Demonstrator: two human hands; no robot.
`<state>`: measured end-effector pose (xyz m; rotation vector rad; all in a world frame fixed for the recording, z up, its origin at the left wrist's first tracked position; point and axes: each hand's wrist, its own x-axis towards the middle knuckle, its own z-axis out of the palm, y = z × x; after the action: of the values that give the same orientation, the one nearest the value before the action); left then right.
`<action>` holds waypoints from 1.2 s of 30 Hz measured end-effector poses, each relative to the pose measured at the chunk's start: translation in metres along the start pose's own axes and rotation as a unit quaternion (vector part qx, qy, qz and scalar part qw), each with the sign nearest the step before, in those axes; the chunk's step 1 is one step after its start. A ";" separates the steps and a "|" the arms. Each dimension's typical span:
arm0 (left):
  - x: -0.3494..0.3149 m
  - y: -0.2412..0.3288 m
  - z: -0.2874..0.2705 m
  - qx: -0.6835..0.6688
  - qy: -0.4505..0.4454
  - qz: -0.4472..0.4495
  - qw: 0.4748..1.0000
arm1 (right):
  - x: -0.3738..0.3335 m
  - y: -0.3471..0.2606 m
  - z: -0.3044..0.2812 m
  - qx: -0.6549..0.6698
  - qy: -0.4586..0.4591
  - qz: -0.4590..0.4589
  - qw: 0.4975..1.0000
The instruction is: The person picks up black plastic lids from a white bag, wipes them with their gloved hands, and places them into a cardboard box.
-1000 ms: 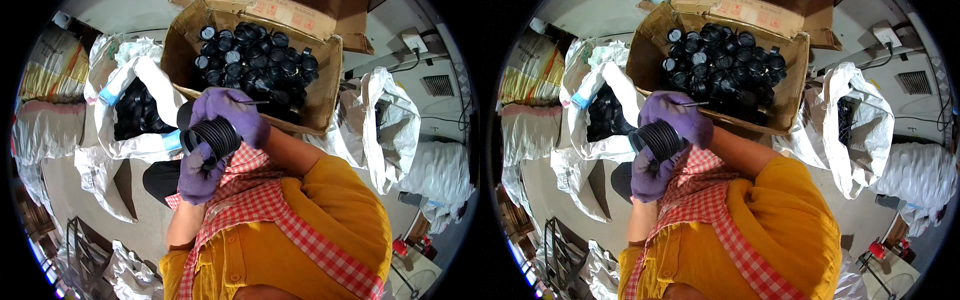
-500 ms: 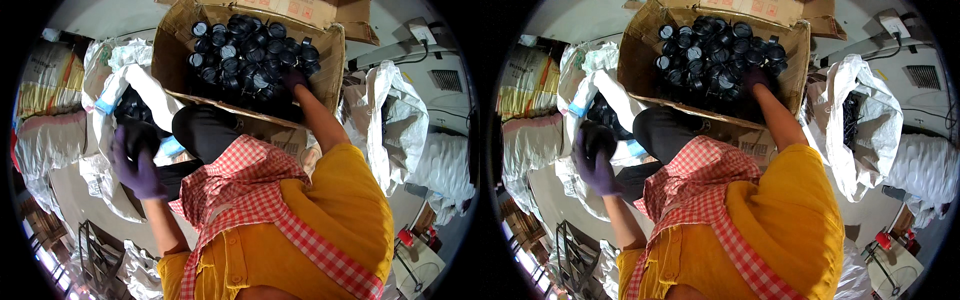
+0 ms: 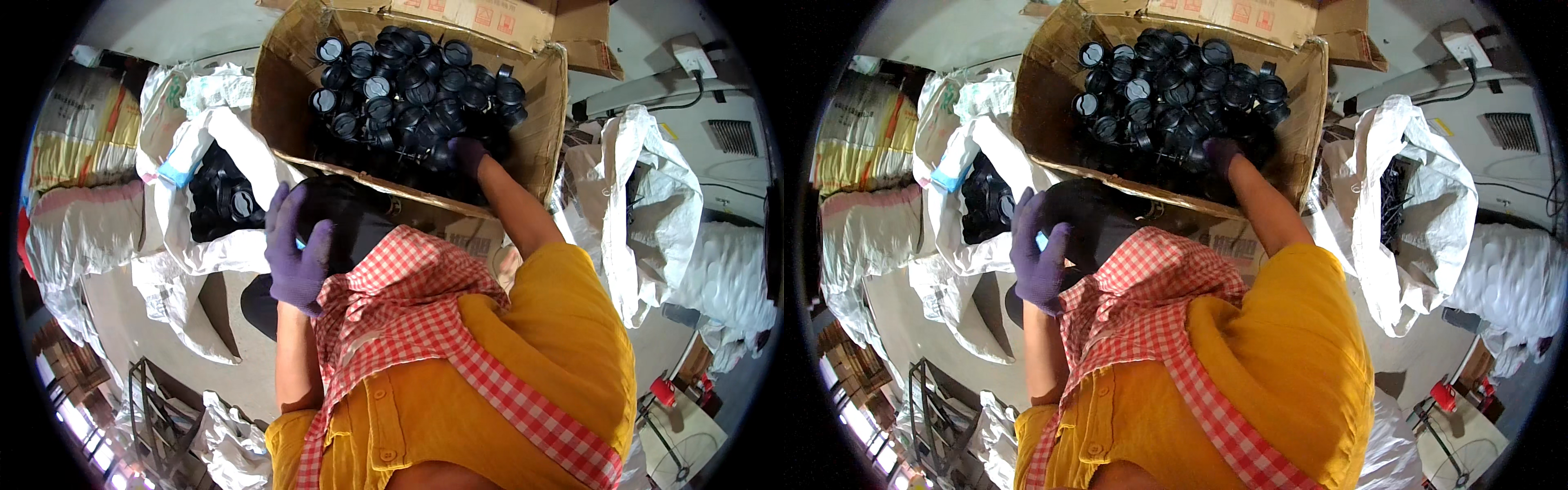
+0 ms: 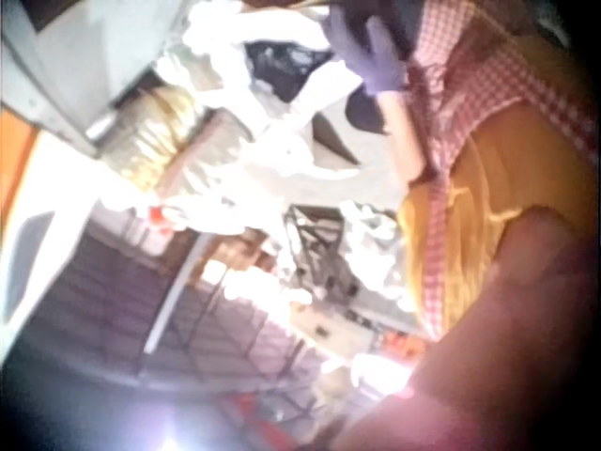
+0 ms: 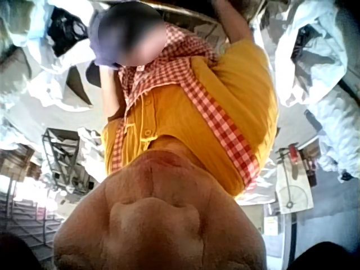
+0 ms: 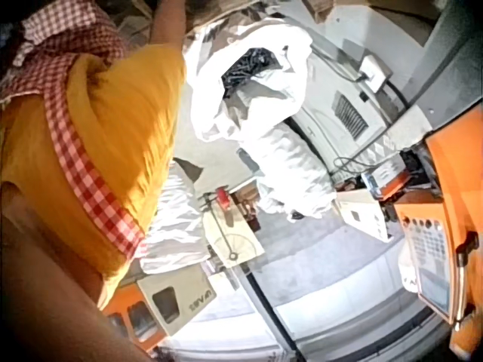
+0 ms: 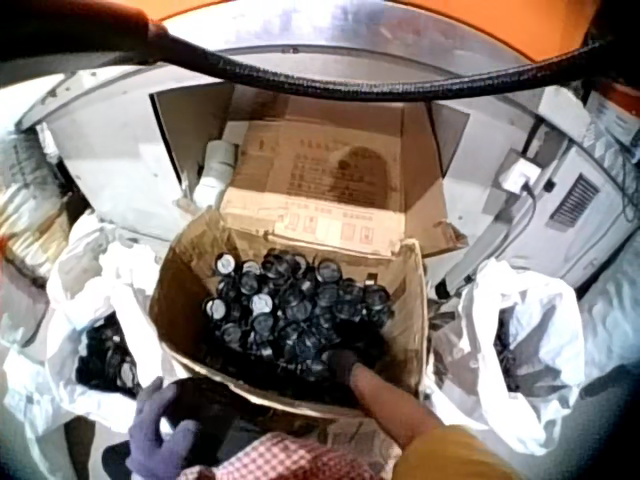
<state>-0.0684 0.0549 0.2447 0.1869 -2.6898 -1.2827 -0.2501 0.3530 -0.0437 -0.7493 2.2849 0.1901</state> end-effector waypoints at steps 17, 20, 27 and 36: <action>-0.021 -0.005 0.012 -0.109 -0.112 0.023 0.987 | 0.025 -0.007 0.053 0.596 0.285 -0.105 0.743; -0.024 -0.008 0.019 -0.107 -0.101 -0.019 0.989 | -0.041 -0.064 -0.042 0.459 0.420 -0.230 0.748; -0.013 0.025 0.044 -0.113 0.001 0.076 0.991 | -0.195 -0.176 -0.162 0.584 0.342 -0.333 0.657; -0.062 -0.014 -0.001 -0.363 -0.091 -0.120 0.920 | -0.203 -0.183 -0.158 0.302 0.451 -0.419 0.728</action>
<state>-0.0071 0.0564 0.2285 0.3143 -2.1600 -2.3671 -0.1221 0.2428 0.2238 -1.6170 2.2473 -1.5736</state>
